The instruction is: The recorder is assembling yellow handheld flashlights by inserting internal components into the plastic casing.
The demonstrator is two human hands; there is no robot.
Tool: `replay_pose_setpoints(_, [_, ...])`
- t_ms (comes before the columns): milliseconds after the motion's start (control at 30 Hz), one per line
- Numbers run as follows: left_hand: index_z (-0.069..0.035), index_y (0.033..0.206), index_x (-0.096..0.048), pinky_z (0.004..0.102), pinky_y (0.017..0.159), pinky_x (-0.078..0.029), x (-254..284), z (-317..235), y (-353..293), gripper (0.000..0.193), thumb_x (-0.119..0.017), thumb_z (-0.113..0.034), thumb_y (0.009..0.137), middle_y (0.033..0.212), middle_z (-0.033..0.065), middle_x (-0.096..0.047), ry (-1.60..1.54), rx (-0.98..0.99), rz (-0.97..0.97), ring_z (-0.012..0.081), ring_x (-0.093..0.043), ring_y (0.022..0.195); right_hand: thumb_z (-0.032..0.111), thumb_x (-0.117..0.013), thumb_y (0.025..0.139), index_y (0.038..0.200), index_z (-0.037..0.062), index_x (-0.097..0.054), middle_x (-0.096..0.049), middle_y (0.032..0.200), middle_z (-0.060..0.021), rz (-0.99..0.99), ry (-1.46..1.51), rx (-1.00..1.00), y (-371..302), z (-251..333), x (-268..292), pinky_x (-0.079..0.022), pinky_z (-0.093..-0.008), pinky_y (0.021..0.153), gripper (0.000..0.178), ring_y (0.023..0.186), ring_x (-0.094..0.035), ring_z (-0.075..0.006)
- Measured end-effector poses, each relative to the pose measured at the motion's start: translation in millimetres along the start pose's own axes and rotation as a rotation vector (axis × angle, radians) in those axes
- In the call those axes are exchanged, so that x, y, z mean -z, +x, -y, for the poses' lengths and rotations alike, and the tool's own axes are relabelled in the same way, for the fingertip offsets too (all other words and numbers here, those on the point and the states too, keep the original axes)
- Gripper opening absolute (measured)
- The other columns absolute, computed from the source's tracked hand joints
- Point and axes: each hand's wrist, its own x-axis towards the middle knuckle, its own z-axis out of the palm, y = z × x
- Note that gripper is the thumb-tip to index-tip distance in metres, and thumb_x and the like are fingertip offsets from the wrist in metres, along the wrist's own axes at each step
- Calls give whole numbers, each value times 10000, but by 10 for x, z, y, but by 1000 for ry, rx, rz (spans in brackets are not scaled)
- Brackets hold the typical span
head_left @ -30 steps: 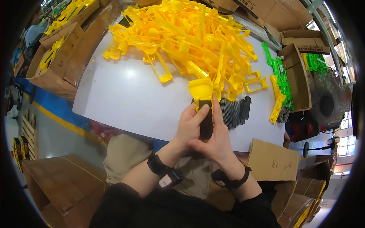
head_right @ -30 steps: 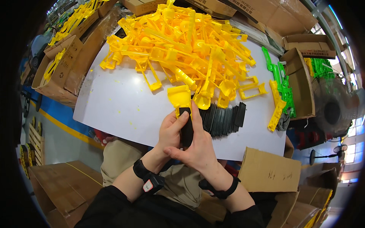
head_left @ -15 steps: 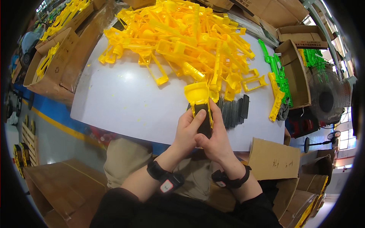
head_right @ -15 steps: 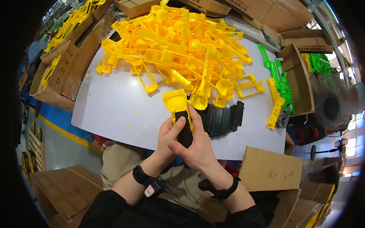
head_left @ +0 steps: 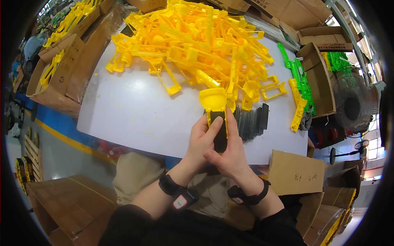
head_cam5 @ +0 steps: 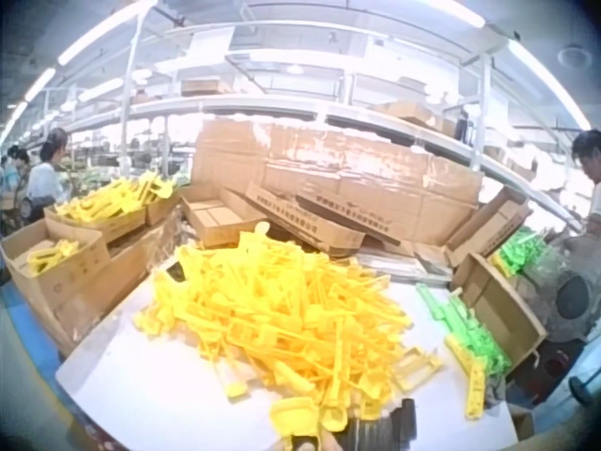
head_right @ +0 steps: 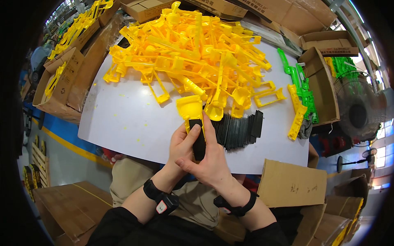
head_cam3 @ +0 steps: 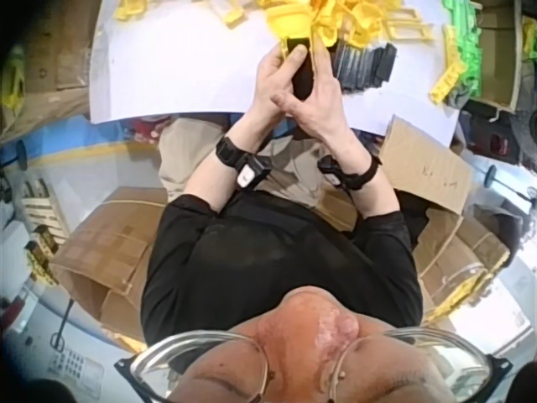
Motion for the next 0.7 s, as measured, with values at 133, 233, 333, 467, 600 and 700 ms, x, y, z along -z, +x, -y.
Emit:
replay_pose_setpoints(133, [-8, 1134, -530, 228, 746, -461, -39, -28, 12, 231, -521, -153, 954, 997, 26, -599, -12, 32, 14, 71, -559, 874, 466, -754, 694, 1443, -12, -125, -432, 1315, -273, -30, -33, 52, 12, -1, 2, -409, -397, 975, 1088, 1189, -502, -370])
replay_pose_setpoints(233, [-4, 1125, -543, 225, 743, -462, -67, -75, 0, 235, -528, -164, 953, 987, 20, -604, 4, 29, 49, 70, -564, 870, 437, -764, 693, 1443, -8, -130, -438, 1307, -268, -45, -17, 61, -7, -14, 16, -407, -397, 979, 1078, 1192, -499, -364])
replay_pose_setpoints(333, [-19, 1127, -556, 222, 705, -475, -48, -86, 7, 235, -532, -176, 955, 959, 5, -606, -13, 59, 31, 65, -572, 812, 413, -767, 697, 1443, -4, -132, -435, 1308, -262, -25, 9, 18, -24, 27, 16, -397, -399, 990, 1065, 1204, -488, -355])
replay_pose_setpoints(467, [-5, 1108, -571, 214, 735, -458, -82, -133, 23, 241, -538, -184, 951, 958, 3, -612, 66, 59, 52, 60, -564, 844, 396, -771, 696, 1444, -1, -133, -467, 1278, -268, -63, -46, 102, -25, 38, 14, -422, -399, 966, 1060, 1169, -521, -367])
replay_pose_setpoints(600, [-16, 1113, -564, 213, 705, -476, -62, -69, 58, 240, -530, -194, 956, 951, 1, -610, 38, 22, -19, 62, -579, 812, 386, -786, 677, 1442, 0, -131, -558, 1147, -282, -38, -104, 91, -34, 69, 19, -487, -394, 870, 1079, 1022, -609, -389])
replay_pose_setpoints(700, [-16, 1098, -567, 211, 701, -479, -50, -69, 54, 226, -524, -187, 958, 945, 1, -611, 32, 6, -42, 64, -584, 807, 385, -797, 662, 1440, -5, -128, -583, 1093, -290, -16, -127, 81, -33, 50, 10, -512, -389, 817, 1098, 952, -637, -395])
